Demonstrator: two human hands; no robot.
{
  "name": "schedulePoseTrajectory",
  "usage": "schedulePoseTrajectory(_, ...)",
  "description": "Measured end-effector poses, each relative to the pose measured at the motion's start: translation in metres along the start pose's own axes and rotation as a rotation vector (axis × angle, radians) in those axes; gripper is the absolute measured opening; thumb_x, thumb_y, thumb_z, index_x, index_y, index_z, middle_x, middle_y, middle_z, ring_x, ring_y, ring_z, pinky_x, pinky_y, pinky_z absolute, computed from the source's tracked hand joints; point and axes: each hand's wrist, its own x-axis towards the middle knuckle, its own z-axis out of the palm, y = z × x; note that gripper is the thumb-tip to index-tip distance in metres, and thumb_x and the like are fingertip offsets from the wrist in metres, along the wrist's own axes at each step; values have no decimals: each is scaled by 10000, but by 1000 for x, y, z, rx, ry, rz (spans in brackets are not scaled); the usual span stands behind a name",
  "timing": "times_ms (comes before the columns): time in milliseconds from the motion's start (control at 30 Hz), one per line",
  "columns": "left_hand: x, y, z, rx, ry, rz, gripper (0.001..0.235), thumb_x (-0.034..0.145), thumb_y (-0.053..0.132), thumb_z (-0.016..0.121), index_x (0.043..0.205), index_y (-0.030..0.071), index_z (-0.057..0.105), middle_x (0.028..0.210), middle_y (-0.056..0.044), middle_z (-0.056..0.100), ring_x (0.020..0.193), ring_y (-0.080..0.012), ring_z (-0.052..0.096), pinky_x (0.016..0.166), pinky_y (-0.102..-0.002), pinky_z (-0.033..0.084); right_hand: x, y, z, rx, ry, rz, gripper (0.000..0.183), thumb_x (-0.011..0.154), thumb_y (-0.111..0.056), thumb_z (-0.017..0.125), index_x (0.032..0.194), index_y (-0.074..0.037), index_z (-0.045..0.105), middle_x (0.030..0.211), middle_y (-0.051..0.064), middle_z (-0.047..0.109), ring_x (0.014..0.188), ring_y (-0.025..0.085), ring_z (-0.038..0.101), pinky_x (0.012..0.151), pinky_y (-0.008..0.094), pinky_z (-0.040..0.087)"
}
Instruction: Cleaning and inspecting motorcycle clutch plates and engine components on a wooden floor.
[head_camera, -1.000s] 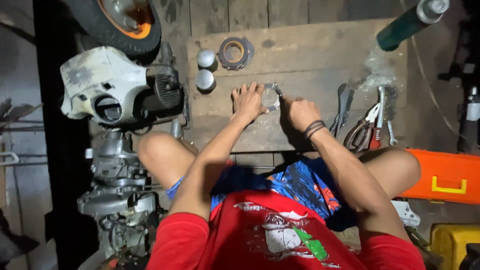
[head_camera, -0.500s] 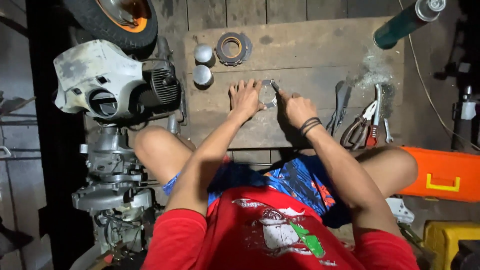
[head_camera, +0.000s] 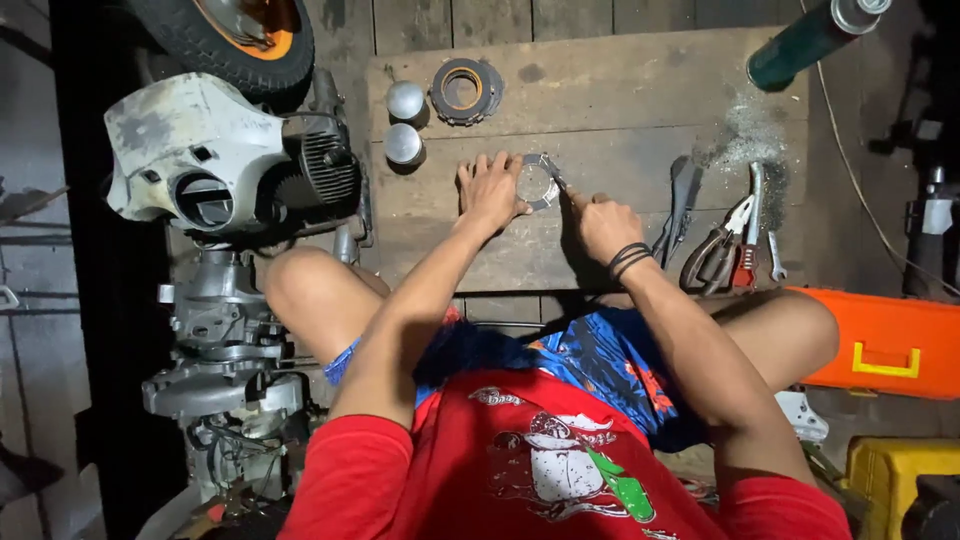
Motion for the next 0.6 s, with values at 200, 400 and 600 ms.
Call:
schedulePoseTrajectory(200, -1, 2, -3, -7, -11, -8, 820, 882, 363, 819, 1553, 127, 410, 1413, -100, 479, 1267, -328, 409, 1104, -654, 225, -7, 4, -1, -60, 47, -66, 501, 967, -171, 526, 1443, -297, 612, 1087, 140, 710, 898, 420, 768, 776, 532, 647)
schedulePoseTrajectory(400, 2, 1, -2, 19, -21, 1, 851, 868, 390, 825, 1558, 134, 398, 1424, -88, 474, 1276, -321, 404, 1118, -668, 195, 4, 1, 12, 46, 73, -49, 515, 973, -172, 508, 1474, -266, 580, 1081, 162, 699, 892, 444, 758, 749, 553, 640)
schedulePoseTrajectory(600, -5, 6, -9, 6, -20, -19, 820, 888, 354, 818, 1558, 111, 412, 1449, -111, 470, 1301, -333, 393, 1130, -680, 151, 6, -8, 4, 62, 34, -13, 565, 947, -155, 507, 1495, -284, 560, 1153, 165, 698, 912, 450, 752, 754, 553, 629)
